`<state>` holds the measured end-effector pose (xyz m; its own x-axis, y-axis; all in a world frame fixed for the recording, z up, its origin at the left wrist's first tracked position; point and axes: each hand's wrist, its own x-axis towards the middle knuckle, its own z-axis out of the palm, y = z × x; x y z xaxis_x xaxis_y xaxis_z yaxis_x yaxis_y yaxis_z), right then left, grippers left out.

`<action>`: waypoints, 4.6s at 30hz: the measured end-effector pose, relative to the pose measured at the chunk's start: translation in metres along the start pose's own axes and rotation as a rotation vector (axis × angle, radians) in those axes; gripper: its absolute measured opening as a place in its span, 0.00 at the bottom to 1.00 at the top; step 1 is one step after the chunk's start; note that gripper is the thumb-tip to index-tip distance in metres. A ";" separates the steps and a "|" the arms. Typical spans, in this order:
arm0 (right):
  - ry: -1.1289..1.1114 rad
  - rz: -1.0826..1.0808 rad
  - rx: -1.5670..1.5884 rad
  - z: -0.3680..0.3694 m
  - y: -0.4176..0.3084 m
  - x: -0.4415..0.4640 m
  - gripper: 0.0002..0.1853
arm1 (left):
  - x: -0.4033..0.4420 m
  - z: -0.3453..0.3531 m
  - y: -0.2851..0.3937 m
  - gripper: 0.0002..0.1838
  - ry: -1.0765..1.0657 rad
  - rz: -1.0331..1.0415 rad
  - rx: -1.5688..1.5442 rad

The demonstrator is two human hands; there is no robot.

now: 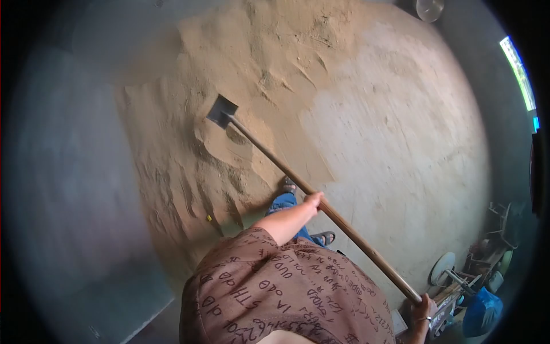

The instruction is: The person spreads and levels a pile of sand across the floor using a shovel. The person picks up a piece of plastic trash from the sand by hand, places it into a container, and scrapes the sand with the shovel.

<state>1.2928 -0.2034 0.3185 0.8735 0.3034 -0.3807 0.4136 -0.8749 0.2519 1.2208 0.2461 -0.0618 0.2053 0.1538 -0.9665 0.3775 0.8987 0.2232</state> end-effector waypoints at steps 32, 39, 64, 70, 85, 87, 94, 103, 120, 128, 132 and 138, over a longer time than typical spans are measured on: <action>-0.190 0.006 0.215 0.056 -0.207 0.026 0.06 | 0.041 -0.151 0.196 0.20 0.166 0.242 0.389; -0.280 -0.359 0.488 -0.085 -0.311 0.095 0.12 | -0.043 -0.163 0.400 0.25 0.355 0.501 0.108; 0.019 0.182 -0.289 -0.007 0.198 -0.211 0.16 | -0.124 0.116 -0.259 0.12 -0.320 -0.376 0.200; -0.025 0.157 -0.159 0.046 0.126 -0.169 0.07 | -0.032 0.058 -0.238 0.12 -0.243 -0.335 0.187; -0.144 0.069 0.332 0.131 -0.174 -0.015 0.06 | 0.077 -0.115 0.140 0.25 0.156 0.095 0.325; -0.009 -0.029 0.372 0.083 -0.249 0.037 0.07 | 0.110 -0.141 0.244 0.26 0.356 0.321 0.631; -0.264 -0.312 0.747 -0.021 -0.308 0.093 0.16 | -0.014 -0.145 0.401 0.27 0.257 0.465 0.253; -0.052 0.016 0.130 0.027 -0.106 -0.027 0.07 | -0.005 -0.037 0.066 0.05 0.109 0.132 0.107; -0.110 0.133 -0.049 0.035 0.046 -0.160 0.07 | -0.006 0.025 -0.191 0.17 -0.090 -0.169 0.216; -0.054 0.123 0.023 0.066 -0.113 -0.101 0.04 | 0.064 -0.066 -0.032 0.11 0.088 -0.023 0.187; -0.188 0.067 -0.095 0.123 -0.081 -0.110 0.04 | 0.040 -0.069 0.007 0.13 0.127 -0.015 0.242; -0.052 -0.018 0.369 0.130 -0.210 -0.004 0.04 | 0.046 -0.110 0.205 0.20 0.155 0.168 0.243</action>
<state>1.1694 -0.0703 0.1510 0.8488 0.3085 -0.4294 0.3001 -0.9497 -0.0892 1.2084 0.4829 -0.0742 0.1507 0.3689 -0.9172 0.5583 0.7339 0.3869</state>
